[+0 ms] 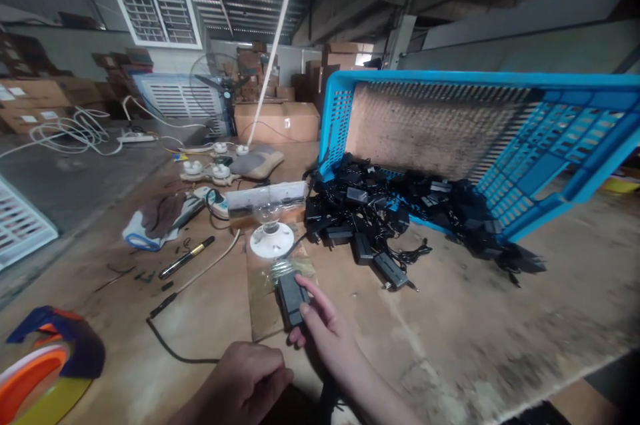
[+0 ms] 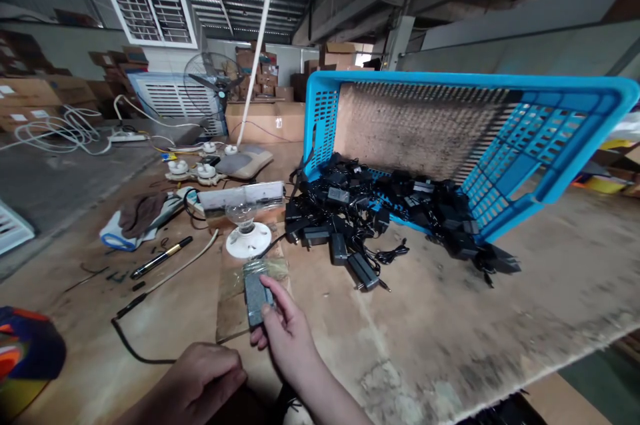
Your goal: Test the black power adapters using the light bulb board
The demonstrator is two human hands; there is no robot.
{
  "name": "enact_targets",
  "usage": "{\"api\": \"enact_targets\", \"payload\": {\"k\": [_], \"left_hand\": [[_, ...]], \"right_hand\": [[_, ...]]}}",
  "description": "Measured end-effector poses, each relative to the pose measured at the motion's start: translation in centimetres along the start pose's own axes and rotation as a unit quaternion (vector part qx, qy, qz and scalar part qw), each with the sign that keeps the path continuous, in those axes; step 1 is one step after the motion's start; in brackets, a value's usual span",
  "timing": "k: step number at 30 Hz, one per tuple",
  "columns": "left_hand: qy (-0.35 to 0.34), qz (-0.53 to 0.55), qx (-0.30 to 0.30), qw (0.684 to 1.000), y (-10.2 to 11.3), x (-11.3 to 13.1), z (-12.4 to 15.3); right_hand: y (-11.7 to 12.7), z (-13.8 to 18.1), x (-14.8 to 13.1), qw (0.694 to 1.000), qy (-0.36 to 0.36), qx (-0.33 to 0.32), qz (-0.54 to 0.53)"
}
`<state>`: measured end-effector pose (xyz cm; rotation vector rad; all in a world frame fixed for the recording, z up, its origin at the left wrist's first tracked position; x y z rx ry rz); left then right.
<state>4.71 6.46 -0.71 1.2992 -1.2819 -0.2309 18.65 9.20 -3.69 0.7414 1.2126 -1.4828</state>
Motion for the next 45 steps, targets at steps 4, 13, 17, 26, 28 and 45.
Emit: {"api": "enact_targets", "payload": {"k": [4, 13, 17, 26, 28, 45], "left_hand": [[-0.006, -0.015, -0.004, 1.000, -0.1, 0.1, 0.1], [0.021, 0.026, -0.035, 0.999, -0.4, -0.7, 0.2], [0.010, 0.047, -0.044, 0.998, -0.8, -0.9, 0.1], [0.000, 0.086, -0.056, 0.995, -1.8, -2.6, -0.3], [0.001, 0.105, -0.050, 0.993, -1.6, -2.6, -0.4], [0.096, 0.242, -0.047, 0.964, 0.1, -0.5, -0.1]], "right_hand": [[0.0, 0.0, -0.2, 1.000, -0.003, -0.004, 0.008], [3.0, 2.8, -4.2, 0.983, 0.023, 0.018, 0.182], [12.5, 3.8, -11.9, 0.837, 0.030, 0.243, 0.490], [17.0, -1.2, -17.7, 0.811, 0.041, 0.335, 0.478], [14.9, -0.9, -18.5, 0.839, 0.062, 0.310, 0.443], [-0.4, 5.2, -4.2, 0.714, 0.293, -0.142, 0.620]]}}
Point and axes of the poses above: each hand's wrist, its own z-axis away from the middle knuckle, its own y-axis out of the back of the hand, x = y × z, the point moved 6 cm from there along -z, towards the middle knuckle, and after that the axes turned 12 degrees about -y, right-handed, at the moved point
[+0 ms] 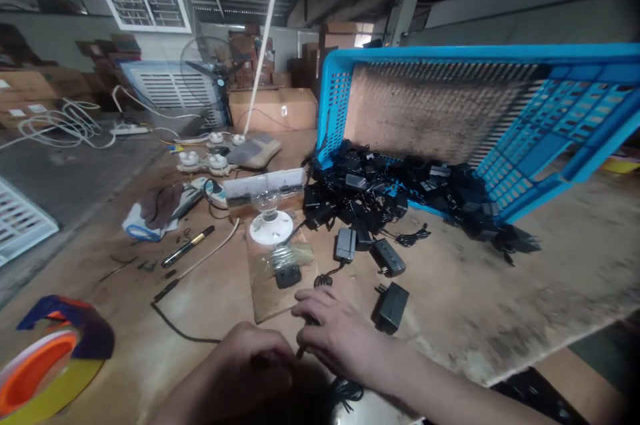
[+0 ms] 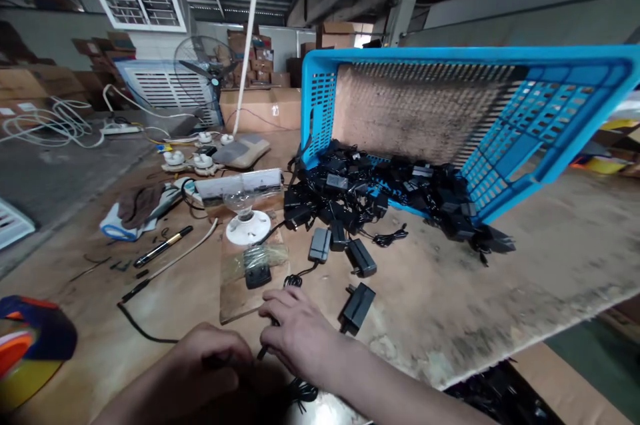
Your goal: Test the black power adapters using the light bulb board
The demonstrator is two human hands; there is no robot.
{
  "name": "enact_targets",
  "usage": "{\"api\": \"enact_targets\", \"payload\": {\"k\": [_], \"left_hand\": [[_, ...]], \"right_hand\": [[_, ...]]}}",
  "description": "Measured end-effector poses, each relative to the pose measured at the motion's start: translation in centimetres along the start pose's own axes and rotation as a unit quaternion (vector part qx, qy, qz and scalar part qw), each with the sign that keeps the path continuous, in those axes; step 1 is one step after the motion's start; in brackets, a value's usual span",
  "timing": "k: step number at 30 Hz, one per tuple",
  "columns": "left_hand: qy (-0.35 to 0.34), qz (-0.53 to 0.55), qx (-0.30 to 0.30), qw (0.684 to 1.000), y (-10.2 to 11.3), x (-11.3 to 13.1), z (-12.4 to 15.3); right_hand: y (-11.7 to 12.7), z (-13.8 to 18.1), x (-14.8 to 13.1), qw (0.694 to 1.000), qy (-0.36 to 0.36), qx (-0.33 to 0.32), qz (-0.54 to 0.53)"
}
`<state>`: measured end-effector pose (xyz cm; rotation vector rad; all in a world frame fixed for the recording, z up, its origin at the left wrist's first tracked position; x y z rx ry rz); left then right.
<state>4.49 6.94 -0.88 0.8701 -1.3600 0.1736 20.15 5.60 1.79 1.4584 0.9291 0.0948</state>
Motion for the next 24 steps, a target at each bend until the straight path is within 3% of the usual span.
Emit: {"api": "enact_targets", "payload": {"k": [1, 3, 6, 12, 15, 19, 21, 24], "left_hand": [[0.004, 0.011, 0.033, 0.999, 0.4, -0.1, 0.0], [0.025, 0.020, 0.101, 0.994, 1.2, -0.5, 0.1], [0.046, 0.040, 0.140, 0.988, 1.6, -0.8, 0.2], [0.047, 0.130, 0.116, 0.984, 0.4, -1.5, 0.0], [0.054, 0.111, 0.121, 0.985, 0.3, -1.7, -0.1], [0.018, 0.041, 0.095, 0.994, 0.2, -1.3, -0.3], [0.006, -0.007, 0.082, 0.997, 0.1, -1.1, -0.4], [0.001, -0.045, 0.068, 0.997, -0.2, -0.8, -0.4]], "right_hand": [[-0.5, -0.2, 0.0, 1.000, -0.006, 0.011, -0.018], [-0.9, -0.5, 0.5, 0.992, -0.085, 0.051, -0.081], [-0.6, -0.1, 0.6, 0.958, -0.182, 0.113, -0.189], [-0.2, 0.0, -0.9, 0.960, -0.137, 0.111, -0.220], [-0.6, 0.1, -0.9, 0.966, -0.141, 0.096, -0.192], [0.4, 0.0, -1.8, 0.985, -0.086, 0.039, -0.146], [2.1, -0.4, -0.8, 0.987, -0.091, 0.015, -0.132], [5.8, -1.3, 3.8, 0.983, -0.172, 0.055, -0.036]]}}
Point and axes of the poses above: each hand's wrist, its own z-axis away from the middle knuckle, its own y-axis out of the back of the hand, x = y × z, the point moved 6 cm from there along -z, towards the middle knuckle, and after that the axes turned 12 degrees about -y, right-handed, at the moved point
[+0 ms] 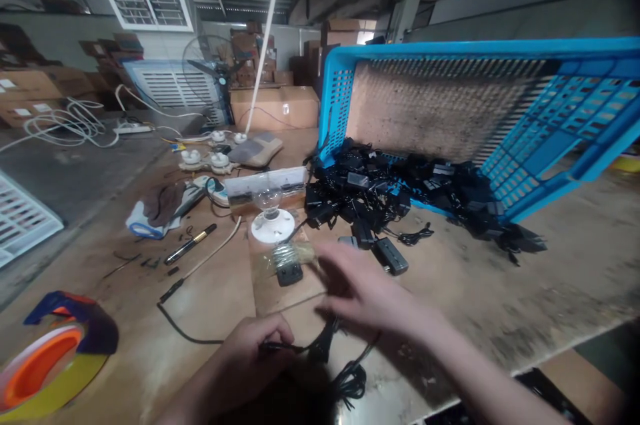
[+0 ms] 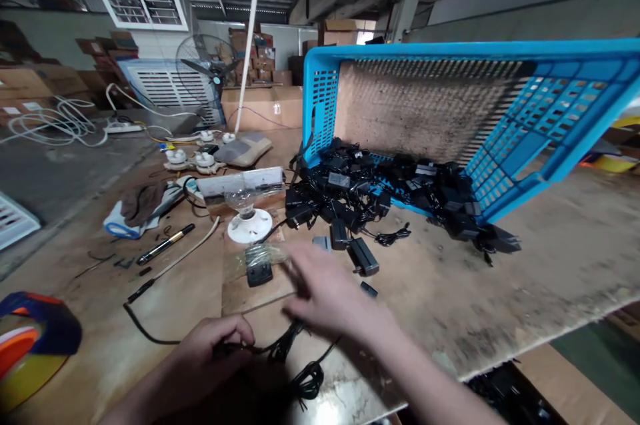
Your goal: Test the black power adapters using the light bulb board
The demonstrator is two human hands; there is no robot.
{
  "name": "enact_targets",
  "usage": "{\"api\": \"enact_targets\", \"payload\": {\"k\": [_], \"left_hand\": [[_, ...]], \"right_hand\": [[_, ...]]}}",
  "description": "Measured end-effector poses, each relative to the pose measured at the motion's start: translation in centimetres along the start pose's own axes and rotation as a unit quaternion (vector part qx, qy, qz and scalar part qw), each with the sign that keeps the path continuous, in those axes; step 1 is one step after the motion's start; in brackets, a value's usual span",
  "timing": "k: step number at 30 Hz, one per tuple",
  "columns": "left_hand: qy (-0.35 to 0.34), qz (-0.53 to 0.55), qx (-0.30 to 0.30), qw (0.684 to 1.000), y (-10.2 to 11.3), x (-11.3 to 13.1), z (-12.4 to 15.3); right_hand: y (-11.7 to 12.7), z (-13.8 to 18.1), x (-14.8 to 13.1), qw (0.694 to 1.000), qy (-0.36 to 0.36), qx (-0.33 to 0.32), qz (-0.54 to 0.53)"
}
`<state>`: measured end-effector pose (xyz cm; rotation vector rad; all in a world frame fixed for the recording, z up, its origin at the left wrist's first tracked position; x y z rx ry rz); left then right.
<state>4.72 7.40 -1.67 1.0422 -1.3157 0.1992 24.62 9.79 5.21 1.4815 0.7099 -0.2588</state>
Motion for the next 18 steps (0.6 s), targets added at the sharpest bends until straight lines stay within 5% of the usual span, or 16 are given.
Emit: {"api": "enact_targets", "payload": {"k": [4, 11, 18], "left_hand": [[-0.005, -0.050, -0.008, 0.999, 0.0, 0.3, 0.0], [-0.058, -0.094, -0.008, 0.994, 0.1, 0.9, 0.2], [-0.115, -0.158, -0.015, 0.981, -0.1, 1.0, 0.3]], "right_hand": [[1.7, -2.7, 3.6, 0.992, -0.072, 0.037, 0.098], [-2.3, -1.9, -3.4, 0.995, 0.097, 0.023, -0.031], [-5.4, -2.8, -4.0, 0.994, 0.086, -0.004, 0.074]]}}
Point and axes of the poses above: each hand's wrist, its own z-axis away from the middle knuckle, its own y-axis out of the back of the hand, x = y × z, the point moved 6 cm from there along -z, towards the middle knuckle, and after that the axes turned 12 degrees about -y, right-handed, at the moved point
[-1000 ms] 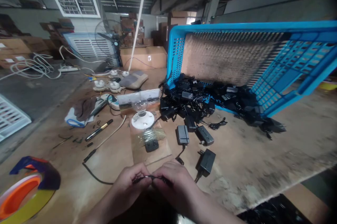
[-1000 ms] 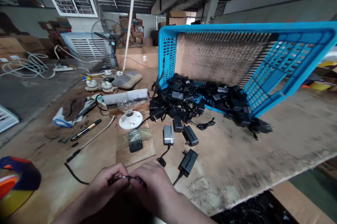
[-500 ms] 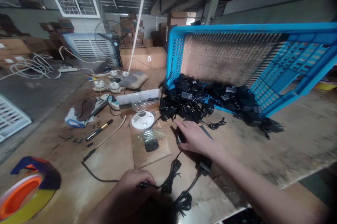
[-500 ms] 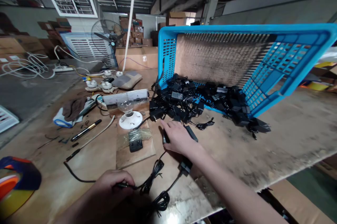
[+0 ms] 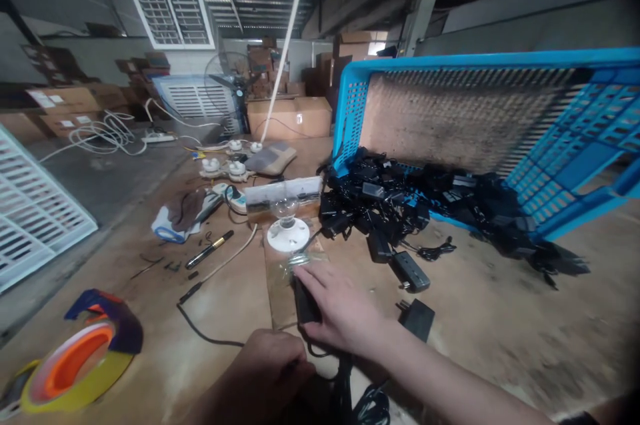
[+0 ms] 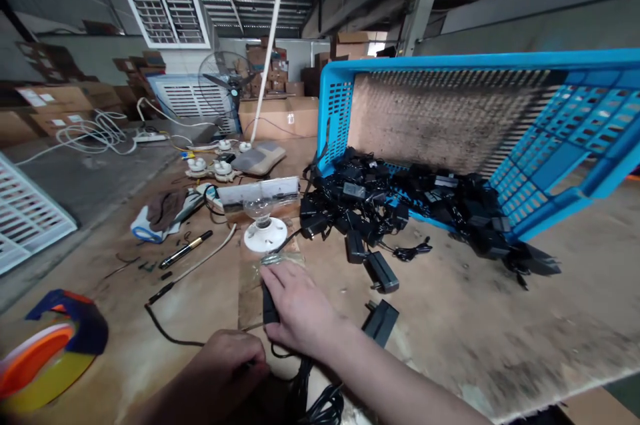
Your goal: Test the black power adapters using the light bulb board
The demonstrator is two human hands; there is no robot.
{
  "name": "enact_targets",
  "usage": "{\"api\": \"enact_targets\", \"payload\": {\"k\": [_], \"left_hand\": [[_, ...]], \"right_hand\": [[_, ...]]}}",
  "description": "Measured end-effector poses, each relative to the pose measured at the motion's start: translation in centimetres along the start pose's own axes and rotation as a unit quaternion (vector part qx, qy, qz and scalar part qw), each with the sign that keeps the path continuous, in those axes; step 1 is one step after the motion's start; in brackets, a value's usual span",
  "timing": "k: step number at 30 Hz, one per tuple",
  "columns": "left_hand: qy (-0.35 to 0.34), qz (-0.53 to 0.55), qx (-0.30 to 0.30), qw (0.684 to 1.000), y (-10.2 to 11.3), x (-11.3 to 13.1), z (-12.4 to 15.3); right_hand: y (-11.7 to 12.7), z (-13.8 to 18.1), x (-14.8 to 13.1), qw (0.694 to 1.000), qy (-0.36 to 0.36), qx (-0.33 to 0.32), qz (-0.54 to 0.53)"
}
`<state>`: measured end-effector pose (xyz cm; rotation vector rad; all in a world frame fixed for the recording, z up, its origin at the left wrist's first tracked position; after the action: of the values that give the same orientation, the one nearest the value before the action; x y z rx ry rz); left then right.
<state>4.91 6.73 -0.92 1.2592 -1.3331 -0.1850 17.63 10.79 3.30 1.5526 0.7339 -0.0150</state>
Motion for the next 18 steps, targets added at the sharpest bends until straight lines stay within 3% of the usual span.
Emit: {"api": "enact_targets", "payload": {"k": [8, 12, 16, 18], "left_hand": [[0.044, -0.135, -0.016, 0.990, -0.1, 0.9, 1.2], [0.060, -0.179, -0.013, 0.982, -0.6, 0.2, 1.4], [0.024, -0.152, -0.008, 0.988, -1.8, -1.2, 1.2], [0.007, -0.105, -0.005, 0.994, -2.1, -1.6, 1.2]], "right_hand": [[0.2, -0.4, -0.2, 1.000, -0.013, -0.017, -0.007], [-0.1, -0.1, -0.5, 1.000, -0.012, -0.016, -0.005], [3.1, 0.5, 1.0, 1.000, -0.010, -0.012, -0.013], [5.8, -0.1, 4.0, 0.997, -0.078, -0.023, 0.018]]}}
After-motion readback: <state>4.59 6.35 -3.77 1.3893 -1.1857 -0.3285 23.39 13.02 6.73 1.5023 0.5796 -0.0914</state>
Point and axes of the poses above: each hand's wrist, its own z-axis away from the middle knuckle, its own y-axis out of the back of the hand, x = y × z, the point moved 6 cm from there along -z, towards the middle knuckle, and after that the axes turned 12 degrees about -y, right-handed, at the moved point
